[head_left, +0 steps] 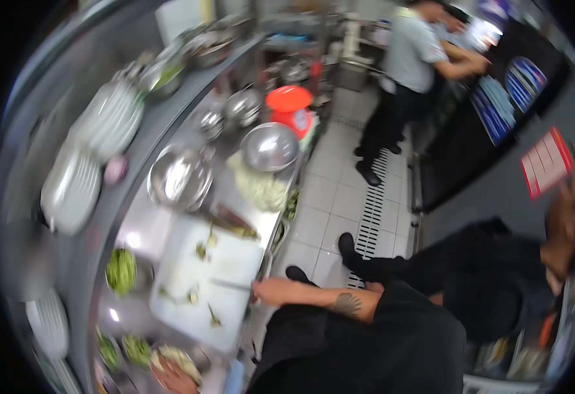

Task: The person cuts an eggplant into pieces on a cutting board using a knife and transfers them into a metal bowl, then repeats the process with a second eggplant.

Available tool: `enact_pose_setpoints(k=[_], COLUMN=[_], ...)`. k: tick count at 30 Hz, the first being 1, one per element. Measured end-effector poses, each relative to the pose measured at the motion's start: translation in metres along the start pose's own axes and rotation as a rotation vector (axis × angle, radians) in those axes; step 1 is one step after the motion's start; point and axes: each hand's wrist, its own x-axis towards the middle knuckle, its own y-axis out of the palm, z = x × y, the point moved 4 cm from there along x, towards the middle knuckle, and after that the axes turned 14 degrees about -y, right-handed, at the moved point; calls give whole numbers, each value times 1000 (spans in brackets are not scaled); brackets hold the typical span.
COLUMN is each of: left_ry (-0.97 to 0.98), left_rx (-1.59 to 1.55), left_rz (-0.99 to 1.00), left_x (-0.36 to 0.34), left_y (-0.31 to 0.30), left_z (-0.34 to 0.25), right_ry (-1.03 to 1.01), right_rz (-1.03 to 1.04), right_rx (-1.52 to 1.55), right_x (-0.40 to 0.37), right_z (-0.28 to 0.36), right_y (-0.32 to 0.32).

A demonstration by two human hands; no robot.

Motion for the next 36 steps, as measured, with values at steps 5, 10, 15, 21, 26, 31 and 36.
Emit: enact_pose_setpoints(k=[5,10,15,21,26,31,36], left_ry=[27,260,353,310,296,409,505], left_rx=[-182,-229,-232,-291,-167,-541,-733], left_rz=[-382,98,195,286,189,77,132], left_x=[-30,-24,20,80,102,96,91], left_y=[-69,8,52,100,123,57,8], left_z=[-118,-218,-241,-269,-278,-331,-424], right_ry=[103,138,163,210,189,203,209], right_rz=[-64,-115,-126,-90,-65,33,103], right_rx=[-1,4,5,3,14,63,93], right_x=[0,-7,-30,-55,-56,-55,-49], right_z=[-16,-34,-35,-37,-51,-50,-50], right_y=[-6,-6,-22,-32,-20,-35,-45])
